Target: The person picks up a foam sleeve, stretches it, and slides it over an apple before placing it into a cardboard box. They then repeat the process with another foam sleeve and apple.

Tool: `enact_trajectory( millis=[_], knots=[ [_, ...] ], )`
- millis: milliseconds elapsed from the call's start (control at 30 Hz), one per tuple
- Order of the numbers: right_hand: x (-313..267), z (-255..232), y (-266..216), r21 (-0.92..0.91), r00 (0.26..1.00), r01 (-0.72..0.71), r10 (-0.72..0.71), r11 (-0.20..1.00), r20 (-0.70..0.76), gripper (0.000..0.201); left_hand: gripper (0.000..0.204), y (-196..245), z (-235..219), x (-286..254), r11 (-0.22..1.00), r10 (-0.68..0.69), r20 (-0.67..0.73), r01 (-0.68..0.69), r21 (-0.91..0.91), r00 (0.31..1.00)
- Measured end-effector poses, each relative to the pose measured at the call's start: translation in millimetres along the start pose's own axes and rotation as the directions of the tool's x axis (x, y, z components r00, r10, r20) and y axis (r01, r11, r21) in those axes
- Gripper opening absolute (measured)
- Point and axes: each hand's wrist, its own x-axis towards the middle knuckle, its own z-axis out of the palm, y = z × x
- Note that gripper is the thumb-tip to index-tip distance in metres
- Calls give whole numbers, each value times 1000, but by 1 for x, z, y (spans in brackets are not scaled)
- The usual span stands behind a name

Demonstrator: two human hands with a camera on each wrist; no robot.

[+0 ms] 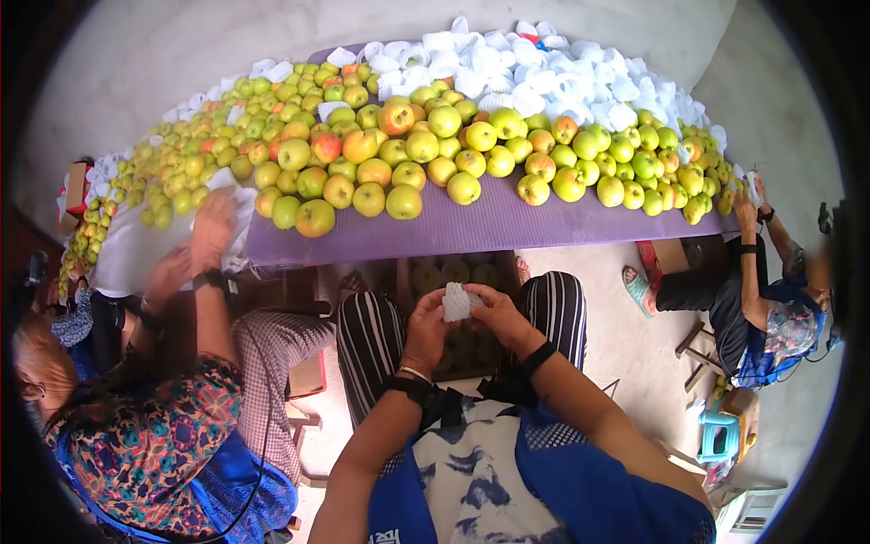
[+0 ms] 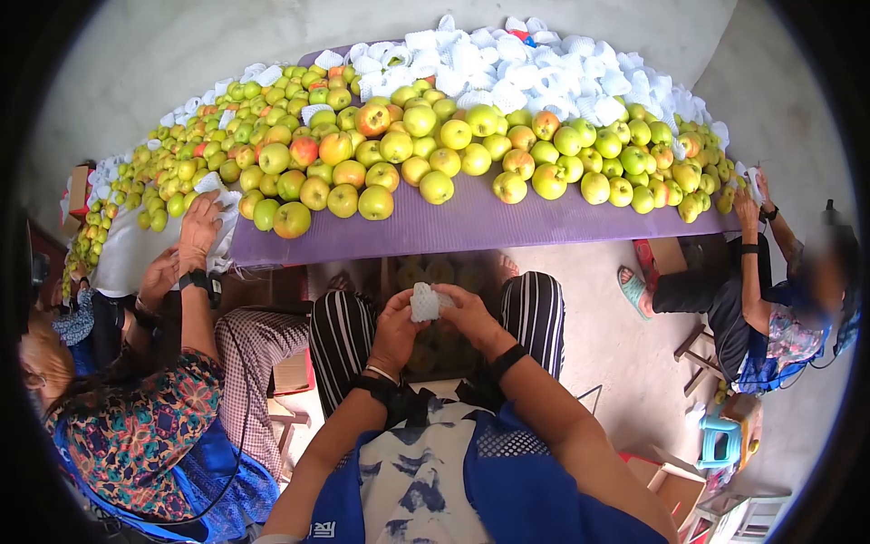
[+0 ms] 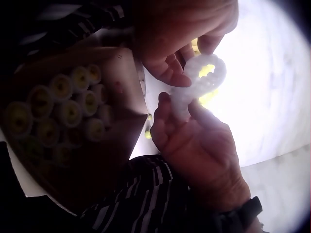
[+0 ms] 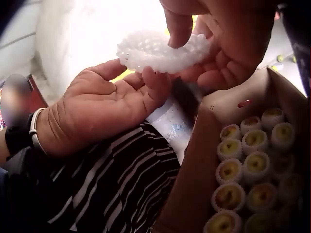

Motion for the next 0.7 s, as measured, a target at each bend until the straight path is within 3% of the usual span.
enact_trajectory(
  millis=[100,167,200,300,367,400,433,467,500,533,567,600,633,667,700],
  knots=[
    [1,-1,2,42,999,-31,32,999,-37,29,30,0,1,-1,984,66,60,-75,163,996],
    [0,-2,2,109,995,-57,65,992,-72,26,27,0,4,-1,1000,23,90,-22,-16,996],
    [1,-4,6,139,994,-75,85,987,-69,24,27,-2,3,0,1000,20,92,-19,-14,996],
    [4,-9,13,157,991,-102,114,982,-73,20,18,-11,-3,3,993,42,13,-43,113,999],
    [8,-13,21,145,989,-112,125,983,-79,17,8,-14,-8,4,980,76,-122,-51,192,990],
    [11,-15,28,-13,988,-12,10,1000,-157,15,8,-16,-11,5,980,75,-122,-50,192,990],
    [14,-17,34,-177,970,78,-115,981,-215,13,7,-18,-15,6,950,126,-208,-58,306,970],
    [19,-19,40,-176,970,77,-115,981,-215,13,8,-19,-18,7,908,185,-286,-53,415,940],
    [22,-19,40,-329,885,266,-365,906,-290,12,8,-20,-18,8,908,185,-286,-52,415,940],
    [24,-19,41,-486,738,412,-595,771,-318,12,12,-21,-18,9,780,330,-251,-113,615,910],
    [24,-19,42,-486,739,412,-594,771,-318,12,16,-22,-18,9,604,459,-183,-155,781,869],
    [21,-17,39,-438,787,356,-517,826,-337,13,16,-18,-13,8,604,459,-184,-153,782,869],
    [18,-15,35,-389,829,296,-437,873,-350,13,17,-15,-8,6,517,494,-169,-132,846,853],
    [16,-12,31,-389,829,295,-437,873,-350,13,18,-11,-3,3,424,528,-151,-106,900,836],
    [12,-8,26,-443,818,293,-462,847,-342,14,18,-10,0,2,424,529,-151,-106,900,835]
  ],
)
